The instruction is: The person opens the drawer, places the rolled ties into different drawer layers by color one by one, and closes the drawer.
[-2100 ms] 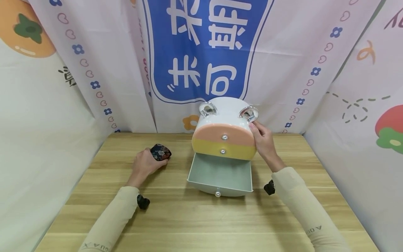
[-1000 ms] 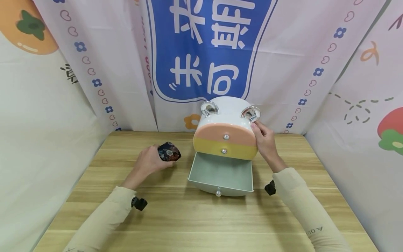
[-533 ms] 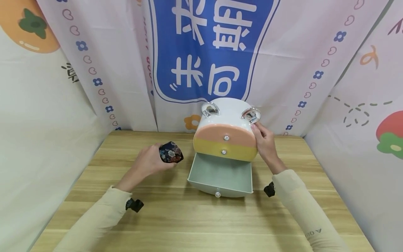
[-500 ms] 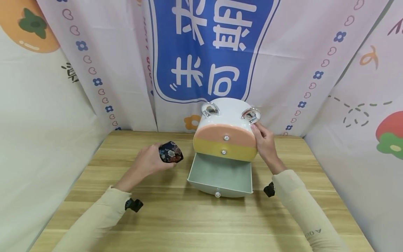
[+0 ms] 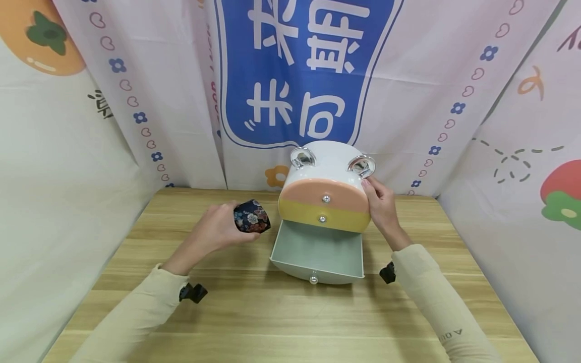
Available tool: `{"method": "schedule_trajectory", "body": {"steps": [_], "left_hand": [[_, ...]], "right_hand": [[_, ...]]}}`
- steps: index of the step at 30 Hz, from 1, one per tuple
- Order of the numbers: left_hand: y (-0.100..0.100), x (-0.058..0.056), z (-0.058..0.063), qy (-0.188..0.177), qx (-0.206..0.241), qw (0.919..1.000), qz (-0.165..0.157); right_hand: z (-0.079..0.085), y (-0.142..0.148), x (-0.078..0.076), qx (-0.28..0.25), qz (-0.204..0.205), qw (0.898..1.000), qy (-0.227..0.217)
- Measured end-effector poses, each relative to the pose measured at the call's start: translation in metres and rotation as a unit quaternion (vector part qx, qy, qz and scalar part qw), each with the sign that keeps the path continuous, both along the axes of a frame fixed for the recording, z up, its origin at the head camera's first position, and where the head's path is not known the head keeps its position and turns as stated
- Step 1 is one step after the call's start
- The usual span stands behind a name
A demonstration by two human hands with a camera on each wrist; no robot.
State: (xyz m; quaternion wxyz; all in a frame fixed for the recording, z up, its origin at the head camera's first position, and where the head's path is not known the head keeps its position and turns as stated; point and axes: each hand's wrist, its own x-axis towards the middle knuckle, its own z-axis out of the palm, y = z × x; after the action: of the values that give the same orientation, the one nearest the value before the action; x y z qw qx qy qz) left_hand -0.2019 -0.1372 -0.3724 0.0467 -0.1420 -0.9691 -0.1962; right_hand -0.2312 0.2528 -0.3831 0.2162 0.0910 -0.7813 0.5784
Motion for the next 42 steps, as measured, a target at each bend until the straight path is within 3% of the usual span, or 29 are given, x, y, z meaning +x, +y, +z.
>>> {"method": "schedule_trajectory", "body": {"steps": [16,42], "left_hand": [[0.023,0.003,0.010,0.002,0.000,0.9994,-0.035],[0.056,0.006,0.004,0.008,0.018,0.9958,-0.089]], "right_hand": [[-0.001,0.001,0.002,0.006,0.005,1.000,-0.007],[0.001,-0.001,0.001,0.010,-0.011,1.000,-0.004]]}}
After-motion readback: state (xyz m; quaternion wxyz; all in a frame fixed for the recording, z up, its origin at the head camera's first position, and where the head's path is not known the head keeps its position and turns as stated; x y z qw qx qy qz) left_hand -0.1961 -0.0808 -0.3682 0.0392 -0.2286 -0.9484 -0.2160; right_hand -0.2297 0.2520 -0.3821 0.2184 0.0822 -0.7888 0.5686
